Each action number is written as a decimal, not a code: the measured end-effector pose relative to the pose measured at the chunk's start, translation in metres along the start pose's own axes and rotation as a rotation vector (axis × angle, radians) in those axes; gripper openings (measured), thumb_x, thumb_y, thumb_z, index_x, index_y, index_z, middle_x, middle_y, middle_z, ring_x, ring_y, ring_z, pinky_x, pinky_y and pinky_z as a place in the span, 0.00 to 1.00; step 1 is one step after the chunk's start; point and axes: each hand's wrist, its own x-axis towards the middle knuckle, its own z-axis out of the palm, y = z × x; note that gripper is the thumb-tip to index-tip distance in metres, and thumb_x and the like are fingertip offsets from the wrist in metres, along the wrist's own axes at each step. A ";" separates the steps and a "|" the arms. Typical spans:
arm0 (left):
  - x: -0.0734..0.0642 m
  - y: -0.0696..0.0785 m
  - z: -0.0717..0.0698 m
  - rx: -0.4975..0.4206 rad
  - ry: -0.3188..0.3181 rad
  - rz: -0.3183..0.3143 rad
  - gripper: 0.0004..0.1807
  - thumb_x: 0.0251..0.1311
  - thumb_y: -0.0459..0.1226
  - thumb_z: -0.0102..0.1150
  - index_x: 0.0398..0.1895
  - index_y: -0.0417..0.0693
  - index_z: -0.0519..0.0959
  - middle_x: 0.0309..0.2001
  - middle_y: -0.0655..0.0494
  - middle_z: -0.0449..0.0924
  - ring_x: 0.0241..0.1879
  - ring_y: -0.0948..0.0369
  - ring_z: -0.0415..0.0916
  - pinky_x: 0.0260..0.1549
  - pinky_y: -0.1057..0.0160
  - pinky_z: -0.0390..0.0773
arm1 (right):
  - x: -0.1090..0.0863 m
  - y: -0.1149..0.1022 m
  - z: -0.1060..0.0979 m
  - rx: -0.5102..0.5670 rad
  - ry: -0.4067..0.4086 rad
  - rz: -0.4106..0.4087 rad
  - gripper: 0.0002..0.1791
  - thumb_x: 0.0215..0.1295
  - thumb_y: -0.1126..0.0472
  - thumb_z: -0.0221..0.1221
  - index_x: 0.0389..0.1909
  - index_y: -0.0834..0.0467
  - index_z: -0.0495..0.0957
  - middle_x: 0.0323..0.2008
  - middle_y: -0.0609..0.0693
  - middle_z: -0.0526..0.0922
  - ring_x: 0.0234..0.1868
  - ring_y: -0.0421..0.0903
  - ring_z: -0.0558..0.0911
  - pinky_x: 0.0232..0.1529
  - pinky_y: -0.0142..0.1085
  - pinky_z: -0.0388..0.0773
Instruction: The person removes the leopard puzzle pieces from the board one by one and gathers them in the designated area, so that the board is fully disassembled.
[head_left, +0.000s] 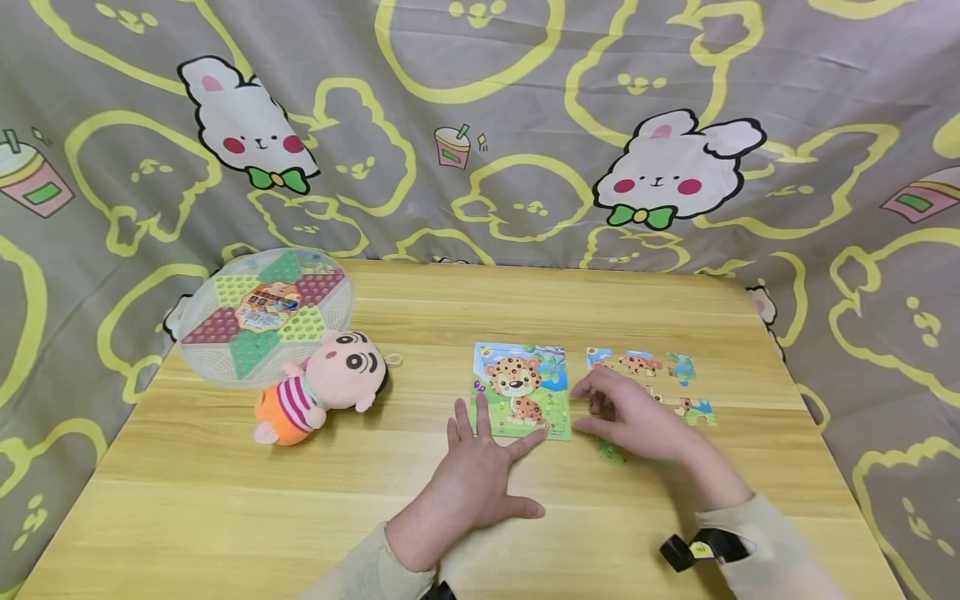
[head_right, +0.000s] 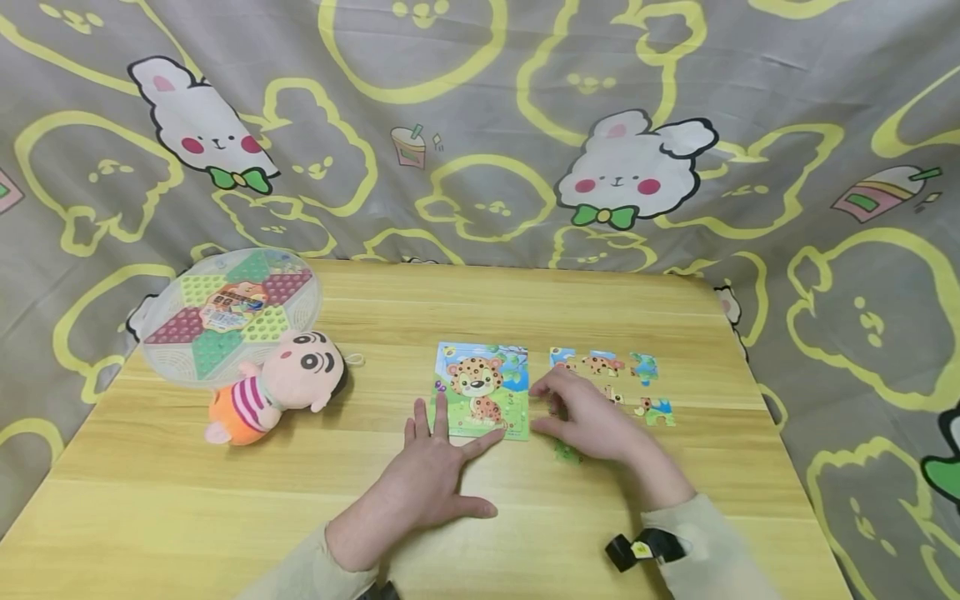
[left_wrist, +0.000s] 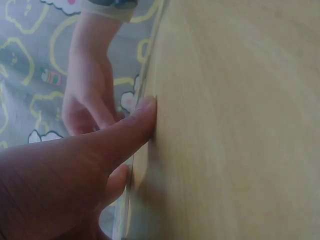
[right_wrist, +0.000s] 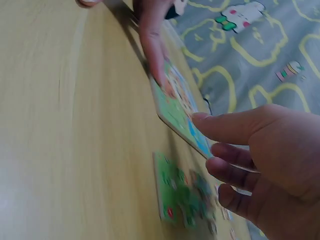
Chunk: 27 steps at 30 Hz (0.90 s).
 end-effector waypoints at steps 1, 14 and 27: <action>0.000 0.000 0.000 -0.003 0.000 0.000 0.56 0.47 0.82 0.58 0.83 0.88 0.52 0.77 0.16 0.38 0.72 0.16 0.42 0.68 0.29 0.64 | 0.004 -0.001 0.002 -0.016 -0.003 -0.007 0.19 0.66 0.61 0.74 0.54 0.58 0.81 0.40 0.48 0.78 0.36 0.46 0.77 0.41 0.35 0.77; 0.000 -0.001 0.001 0.006 0.001 0.008 0.57 0.48 0.82 0.57 0.83 0.88 0.51 0.77 0.15 0.40 0.72 0.16 0.41 0.68 0.28 0.64 | 0.031 -0.015 0.015 -0.109 -0.089 0.036 0.28 0.60 0.57 0.78 0.60 0.60 0.81 0.48 0.47 0.80 0.43 0.45 0.76 0.47 0.43 0.77; -0.001 -0.001 0.001 0.014 -0.003 0.003 0.56 0.49 0.82 0.57 0.83 0.88 0.51 0.77 0.15 0.40 0.72 0.16 0.43 0.68 0.29 0.64 | 0.035 -0.019 0.020 -0.122 -0.121 0.092 0.30 0.58 0.61 0.79 0.60 0.64 0.80 0.42 0.45 0.79 0.43 0.44 0.76 0.49 0.44 0.79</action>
